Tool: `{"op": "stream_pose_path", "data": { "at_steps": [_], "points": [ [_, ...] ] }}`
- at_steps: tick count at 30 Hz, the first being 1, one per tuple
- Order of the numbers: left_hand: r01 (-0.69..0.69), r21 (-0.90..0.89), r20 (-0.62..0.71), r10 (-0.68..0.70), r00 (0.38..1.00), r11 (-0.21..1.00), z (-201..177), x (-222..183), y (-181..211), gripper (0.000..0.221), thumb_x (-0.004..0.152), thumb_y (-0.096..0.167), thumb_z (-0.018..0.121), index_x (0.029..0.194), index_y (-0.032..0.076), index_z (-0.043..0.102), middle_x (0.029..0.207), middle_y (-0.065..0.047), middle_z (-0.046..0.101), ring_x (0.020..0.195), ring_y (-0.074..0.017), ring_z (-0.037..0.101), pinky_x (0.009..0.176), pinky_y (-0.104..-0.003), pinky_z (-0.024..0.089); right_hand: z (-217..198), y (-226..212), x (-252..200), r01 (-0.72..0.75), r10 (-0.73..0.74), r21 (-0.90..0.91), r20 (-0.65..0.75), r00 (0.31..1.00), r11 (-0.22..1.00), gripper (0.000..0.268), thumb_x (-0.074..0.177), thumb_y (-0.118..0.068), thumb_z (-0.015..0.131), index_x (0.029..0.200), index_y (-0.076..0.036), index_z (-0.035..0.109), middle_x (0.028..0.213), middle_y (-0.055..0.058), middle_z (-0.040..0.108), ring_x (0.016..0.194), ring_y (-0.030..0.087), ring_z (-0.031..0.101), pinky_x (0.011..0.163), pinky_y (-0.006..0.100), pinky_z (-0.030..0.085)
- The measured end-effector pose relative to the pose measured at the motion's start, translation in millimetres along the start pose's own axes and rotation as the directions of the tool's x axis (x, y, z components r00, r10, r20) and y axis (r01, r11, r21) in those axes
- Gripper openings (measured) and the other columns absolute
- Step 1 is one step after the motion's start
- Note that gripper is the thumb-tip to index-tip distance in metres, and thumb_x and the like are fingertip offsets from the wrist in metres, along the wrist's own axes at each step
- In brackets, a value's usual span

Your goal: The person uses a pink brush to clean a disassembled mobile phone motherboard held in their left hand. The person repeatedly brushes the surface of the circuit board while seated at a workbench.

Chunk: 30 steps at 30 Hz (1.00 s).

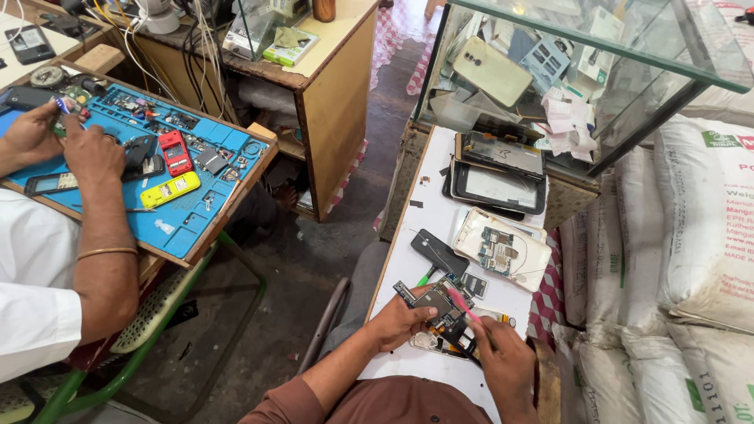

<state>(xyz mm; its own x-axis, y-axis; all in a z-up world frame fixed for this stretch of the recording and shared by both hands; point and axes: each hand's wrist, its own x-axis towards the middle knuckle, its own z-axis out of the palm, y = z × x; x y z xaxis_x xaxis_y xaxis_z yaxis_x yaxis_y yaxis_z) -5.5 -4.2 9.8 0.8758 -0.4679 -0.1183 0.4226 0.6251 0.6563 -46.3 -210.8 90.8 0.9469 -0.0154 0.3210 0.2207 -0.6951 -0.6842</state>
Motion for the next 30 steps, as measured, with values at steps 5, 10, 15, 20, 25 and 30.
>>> {"op": "stream_pose_path", "data": {
  "at_steps": [5, 10, 15, 20, 25, 30],
  "points": [
    [-0.008, -0.023, 0.009, 0.008, 1.0, 1.0, 2, -1, 0, 0.063, 0.095, 0.009, 0.07, 0.152, 0.001, 0.045, 0.122, -0.006, 0.068, 0.108, -0.0139, 0.067, 0.091, -0.03, 0.058, -2, -1, -1, 0.086, -0.086, -0.002, -0.038, 0.996, 0.996, 0.019, 0.088, -0.016, 0.076, 0.1, -0.001, 0.075, 0.08, 0.01, 0.071, 0.063, 0.015, 0.064, 0.059, 0.031, 0.051],
    [-0.009, -0.022, 0.006, 0.01, 1.0, 1.0, 1, -1, 0, 0.061, 0.095, 0.008, 0.07, 0.151, 0.0, 0.047, 0.121, -0.006, 0.068, 0.107, -0.0141, 0.067, 0.088, -0.029, 0.059, 0, 0, 0, 0.159, -0.157, 0.025, -0.083, 0.984, 0.987, 0.017, 0.091, -0.016, 0.073, 0.102, -0.002, 0.073, 0.086, 0.009, 0.073, 0.07, 0.015, 0.068, 0.063, 0.03, 0.054],
    [0.007, -0.029, -0.03, -0.008, 1.0, 1.0, 1, -1, 1, 0.061, 0.093, 0.007, 0.069, 0.149, 0.004, 0.047, 0.12, -0.005, 0.068, 0.106, -0.0139, 0.068, 0.09, -0.03, 0.06, 5, -5, 2, -0.096, 0.098, -0.042, 0.038, 0.994, 0.994, 0.019, 0.087, -0.018, 0.077, 0.101, -0.005, 0.077, 0.08, 0.009, 0.074, 0.058, 0.019, 0.065, 0.053, 0.034, 0.051],
    [-0.015, -0.023, 0.0, 0.015, 1.0, 1.0, 1, -2, 1, 0.06, 0.096, 0.006, 0.069, 0.151, 0.0, 0.048, 0.122, -0.007, 0.067, 0.105, -0.0145, 0.067, 0.087, -0.029, 0.058, 0, -9, 1, 0.118, -0.117, 0.007, -0.038, 0.992, 0.993, 0.018, 0.09, -0.016, 0.075, 0.101, -0.002, 0.074, 0.078, 0.01, 0.07, 0.06, 0.017, 0.063, 0.057, 0.033, 0.051],
    [0.001, -0.058, -0.015, -0.001, 1.0, 0.998, 1, 0, -1, 0.059, 0.094, 0.004, 0.068, 0.149, 0.001, 0.047, 0.122, -0.006, 0.068, 0.108, -0.0147, 0.068, 0.093, -0.03, 0.06, 2, -6, -1, 0.0, 0.0, -0.025, -0.026, 1.0, 1.0, 0.018, 0.088, -0.018, 0.076, 0.1, -0.004, 0.076, 0.076, 0.009, 0.07, 0.058, 0.016, 0.064, 0.054, 0.033, 0.05],
    [0.019, -0.031, -0.043, -0.021, 0.999, 0.999, -1, 1, -3, 0.059, 0.093, 0.005, 0.068, 0.149, 0.003, 0.047, 0.121, -0.008, 0.068, 0.108, -0.0157, 0.068, 0.092, -0.033, 0.06, 4, 6, -4, 0.005, -0.008, -0.044, -0.068, 0.998, 0.999, 0.016, 0.09, -0.017, 0.074, 0.101, -0.005, 0.076, 0.078, 0.008, 0.071, 0.059, 0.017, 0.065, 0.056, 0.032, 0.051]
  ]
}}
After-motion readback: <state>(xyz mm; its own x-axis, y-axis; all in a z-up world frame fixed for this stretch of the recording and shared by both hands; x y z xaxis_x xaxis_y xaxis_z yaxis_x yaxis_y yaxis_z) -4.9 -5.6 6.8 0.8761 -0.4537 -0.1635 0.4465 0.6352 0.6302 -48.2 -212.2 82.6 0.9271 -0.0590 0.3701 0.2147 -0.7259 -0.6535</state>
